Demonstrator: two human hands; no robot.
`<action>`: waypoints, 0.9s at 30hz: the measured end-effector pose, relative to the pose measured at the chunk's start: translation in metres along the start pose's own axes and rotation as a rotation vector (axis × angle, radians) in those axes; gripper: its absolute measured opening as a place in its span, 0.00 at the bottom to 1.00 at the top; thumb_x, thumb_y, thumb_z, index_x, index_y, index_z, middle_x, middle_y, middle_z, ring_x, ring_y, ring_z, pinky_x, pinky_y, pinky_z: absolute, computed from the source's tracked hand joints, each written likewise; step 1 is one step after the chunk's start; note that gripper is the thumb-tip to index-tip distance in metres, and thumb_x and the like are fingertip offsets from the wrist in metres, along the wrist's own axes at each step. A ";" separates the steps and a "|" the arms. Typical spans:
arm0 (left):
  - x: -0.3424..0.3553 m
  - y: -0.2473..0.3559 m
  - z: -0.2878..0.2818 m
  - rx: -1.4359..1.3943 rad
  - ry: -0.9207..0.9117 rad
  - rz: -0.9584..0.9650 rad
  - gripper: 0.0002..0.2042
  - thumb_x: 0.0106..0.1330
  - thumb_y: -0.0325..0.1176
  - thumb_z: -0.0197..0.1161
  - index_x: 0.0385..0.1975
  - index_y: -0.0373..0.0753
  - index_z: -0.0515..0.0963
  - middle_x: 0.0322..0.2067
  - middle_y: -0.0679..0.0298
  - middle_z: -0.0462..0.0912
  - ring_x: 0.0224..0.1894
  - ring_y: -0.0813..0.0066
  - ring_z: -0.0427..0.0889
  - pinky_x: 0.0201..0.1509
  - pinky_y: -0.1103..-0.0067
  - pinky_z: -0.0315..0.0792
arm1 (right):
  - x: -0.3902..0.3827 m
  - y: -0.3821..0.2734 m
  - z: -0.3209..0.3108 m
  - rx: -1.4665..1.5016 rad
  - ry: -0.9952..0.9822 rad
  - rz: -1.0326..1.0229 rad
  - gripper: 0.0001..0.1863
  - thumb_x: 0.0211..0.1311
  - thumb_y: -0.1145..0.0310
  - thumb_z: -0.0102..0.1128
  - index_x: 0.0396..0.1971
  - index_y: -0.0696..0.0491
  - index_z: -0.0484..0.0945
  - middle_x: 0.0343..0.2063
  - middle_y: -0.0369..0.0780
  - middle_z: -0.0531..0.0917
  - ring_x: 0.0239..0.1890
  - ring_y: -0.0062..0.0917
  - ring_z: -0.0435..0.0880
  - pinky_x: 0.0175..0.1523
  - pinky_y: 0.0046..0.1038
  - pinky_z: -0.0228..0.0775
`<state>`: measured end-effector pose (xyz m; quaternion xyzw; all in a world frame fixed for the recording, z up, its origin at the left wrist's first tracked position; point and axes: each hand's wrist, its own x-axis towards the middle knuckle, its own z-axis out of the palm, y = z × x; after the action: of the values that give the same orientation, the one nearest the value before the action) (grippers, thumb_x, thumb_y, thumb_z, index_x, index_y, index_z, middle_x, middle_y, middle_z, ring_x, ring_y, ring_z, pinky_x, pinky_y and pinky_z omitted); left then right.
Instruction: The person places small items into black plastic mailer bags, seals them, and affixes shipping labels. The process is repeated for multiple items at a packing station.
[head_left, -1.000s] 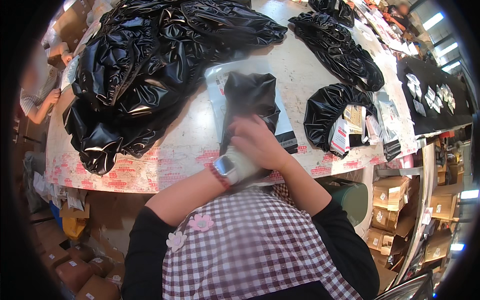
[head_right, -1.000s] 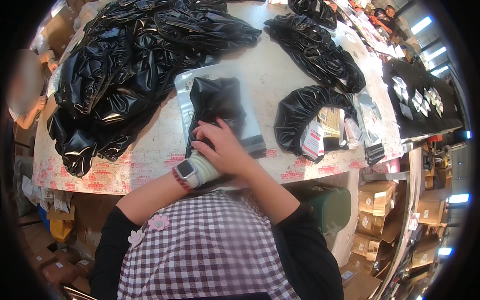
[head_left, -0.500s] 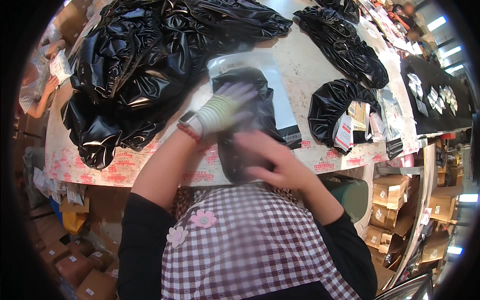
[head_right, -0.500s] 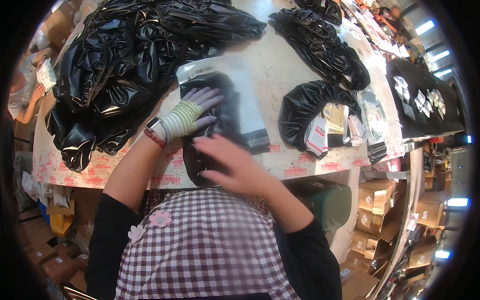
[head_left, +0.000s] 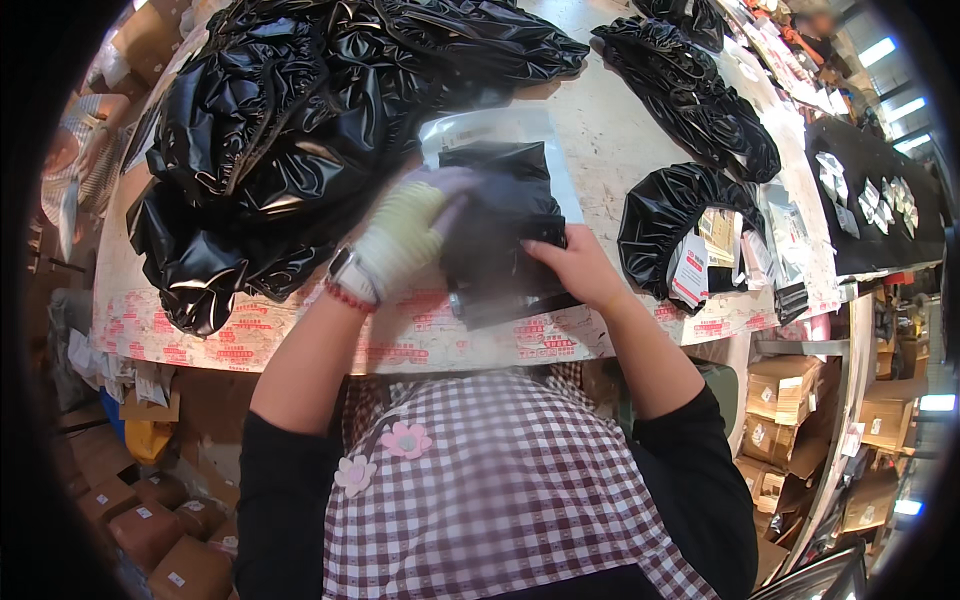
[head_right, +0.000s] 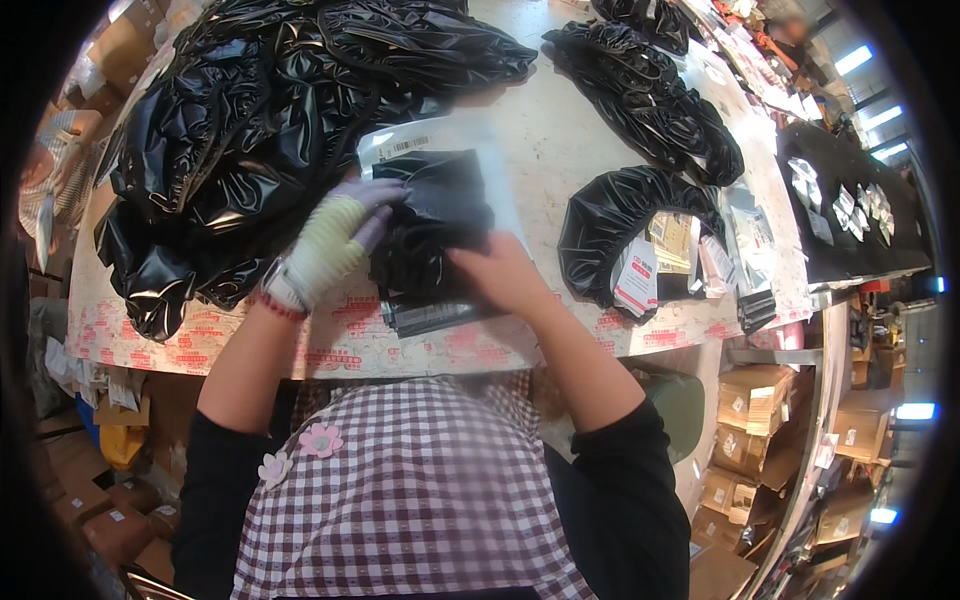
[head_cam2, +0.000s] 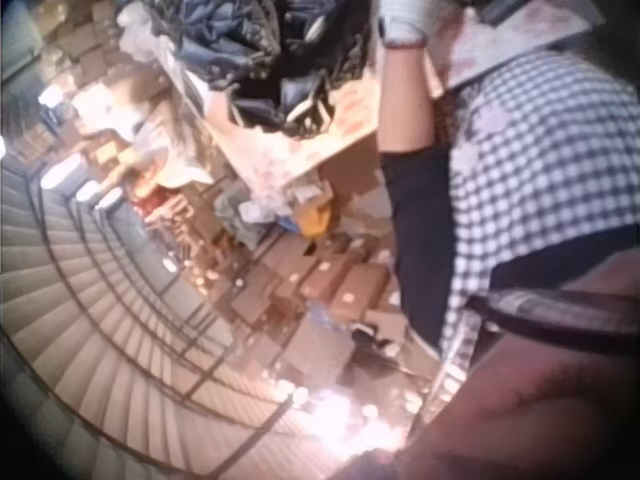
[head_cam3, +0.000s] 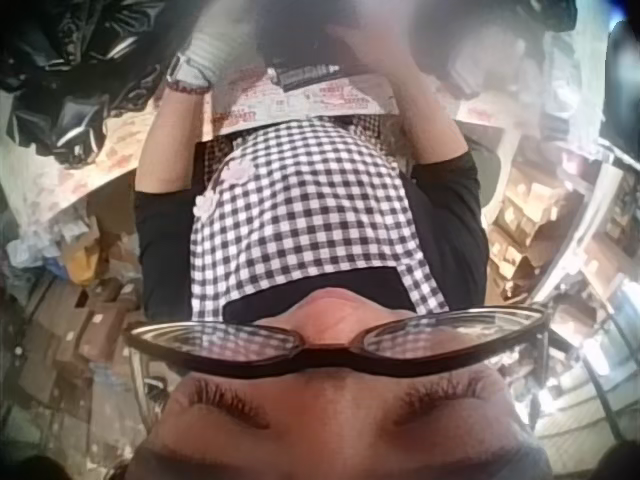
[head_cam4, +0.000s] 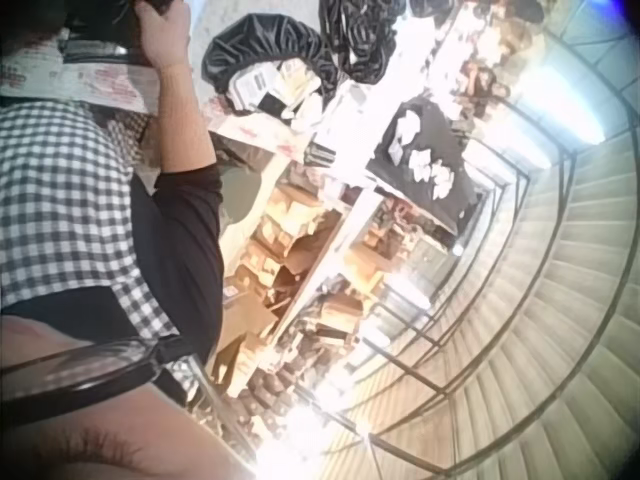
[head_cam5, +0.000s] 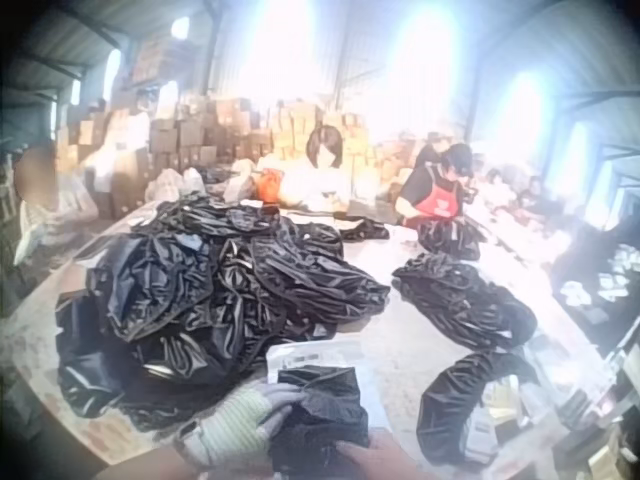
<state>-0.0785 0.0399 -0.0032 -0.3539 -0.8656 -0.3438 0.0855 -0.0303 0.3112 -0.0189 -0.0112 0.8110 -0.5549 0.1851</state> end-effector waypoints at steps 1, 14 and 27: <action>-0.002 0.015 -0.013 -0.009 0.086 -0.040 0.21 0.68 0.29 0.63 0.62 0.38 0.76 0.59 0.52 0.81 0.59 0.44 0.78 0.67 0.56 0.69 | 0.008 0.005 -0.004 0.152 -0.004 0.111 0.14 0.67 0.72 0.65 0.50 0.62 0.82 0.41 0.39 0.88 0.38 0.22 0.86 0.48 0.28 0.80; -0.002 0.035 0.002 -0.173 -0.507 -0.084 0.21 0.62 0.32 0.72 0.55 0.39 0.80 0.51 0.55 0.86 0.54 0.55 0.85 0.59 0.66 0.78 | -0.052 -0.019 0.005 -0.619 0.475 -0.802 0.28 0.61 0.65 0.71 0.61 0.56 0.75 0.61 0.49 0.78 0.62 0.43 0.78 0.65 0.42 0.70; 0.004 -0.043 0.032 -0.438 0.518 -0.426 0.15 0.68 0.30 0.67 0.52 0.34 0.80 0.46 0.53 0.85 0.48 0.63 0.84 0.54 0.70 0.79 | 0.053 -0.015 -0.022 -0.826 0.176 -0.615 0.41 0.45 0.65 0.74 0.66 0.50 0.73 0.63 0.45 0.78 0.63 0.43 0.77 0.67 0.42 0.68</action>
<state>-0.1070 0.0415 -0.0486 -0.0780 -0.7756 -0.6080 0.1504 -0.0894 0.3136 -0.0138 -0.2742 0.9341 -0.2161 -0.0750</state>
